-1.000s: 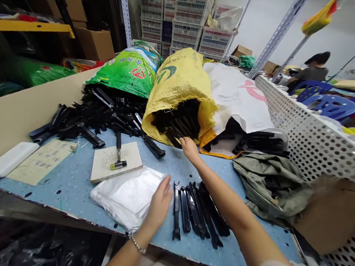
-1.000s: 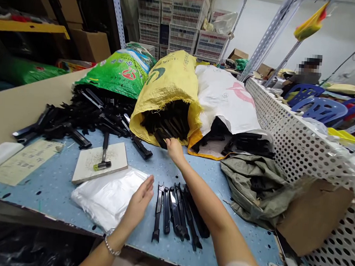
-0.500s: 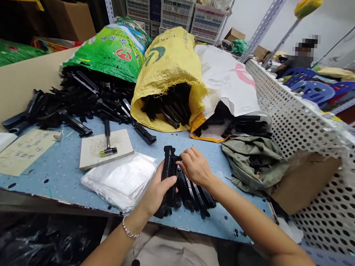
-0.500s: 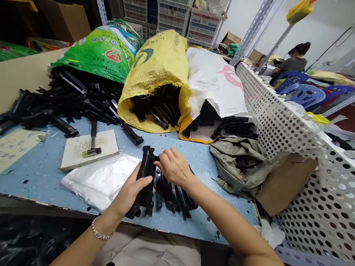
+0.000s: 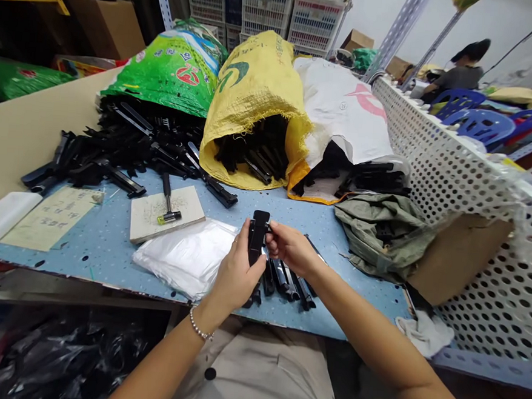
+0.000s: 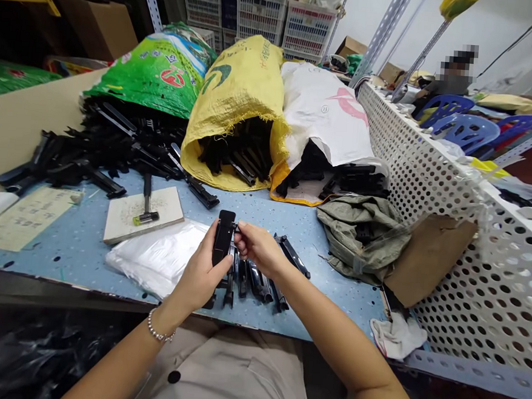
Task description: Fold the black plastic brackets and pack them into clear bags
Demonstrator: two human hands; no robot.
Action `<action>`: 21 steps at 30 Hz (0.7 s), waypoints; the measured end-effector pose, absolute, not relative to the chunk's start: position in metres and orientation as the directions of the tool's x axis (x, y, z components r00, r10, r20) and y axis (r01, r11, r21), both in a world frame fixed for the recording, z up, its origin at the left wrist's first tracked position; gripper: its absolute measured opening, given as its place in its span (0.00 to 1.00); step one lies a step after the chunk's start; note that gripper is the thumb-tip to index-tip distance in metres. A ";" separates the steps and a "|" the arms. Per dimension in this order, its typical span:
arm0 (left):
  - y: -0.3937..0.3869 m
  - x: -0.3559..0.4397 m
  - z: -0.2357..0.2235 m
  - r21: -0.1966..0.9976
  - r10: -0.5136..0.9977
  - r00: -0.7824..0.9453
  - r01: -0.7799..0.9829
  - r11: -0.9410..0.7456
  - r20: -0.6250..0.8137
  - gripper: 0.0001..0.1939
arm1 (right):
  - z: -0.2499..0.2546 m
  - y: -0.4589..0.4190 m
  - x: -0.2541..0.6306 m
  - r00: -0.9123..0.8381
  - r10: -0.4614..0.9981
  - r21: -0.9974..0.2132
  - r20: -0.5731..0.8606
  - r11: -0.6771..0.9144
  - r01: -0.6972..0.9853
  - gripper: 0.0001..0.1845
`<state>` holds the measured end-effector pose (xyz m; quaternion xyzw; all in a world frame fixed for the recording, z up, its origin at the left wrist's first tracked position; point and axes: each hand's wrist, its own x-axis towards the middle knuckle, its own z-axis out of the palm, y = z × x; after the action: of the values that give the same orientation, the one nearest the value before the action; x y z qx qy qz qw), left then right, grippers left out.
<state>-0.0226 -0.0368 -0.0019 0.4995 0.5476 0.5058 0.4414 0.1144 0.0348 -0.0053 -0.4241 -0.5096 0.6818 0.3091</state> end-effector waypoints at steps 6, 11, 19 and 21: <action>-0.036 -0.033 0.001 0.999 1.000 -0.019 -0.042 0.023 -0.023 0.34 | 0.016 0.040 0.134 -0.533 0.798 -0.576 0.282 0.585 0.571 0.19; -0.037 -0.043 0.015 0.936 0.946 0.181 -0.183 0.301 -0.269 0.29 | 0.036 0.053 0.149 -0.837 0.494 -0.174 0.234 0.869 0.464 0.18; -0.041 -0.029 0.009 0.996 0.999 -0.025 -0.086 0.026 -0.028 0.32 | 0.015 0.047 0.135 -0.571 0.813 -0.787 0.111 0.423 0.449 0.24; -0.037 -0.031 0.002 0.999 0.999 -0.038 -0.035 -0.005 0.004 0.32 | 0.008 0.041 0.129 -0.536 0.843 -0.890 -0.043 0.211 0.404 0.28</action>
<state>-0.0306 -0.0375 0.0019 0.4828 0.4996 0.5190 0.4979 0.1290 0.0413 0.0080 -0.4204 -0.7416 0.4667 0.2356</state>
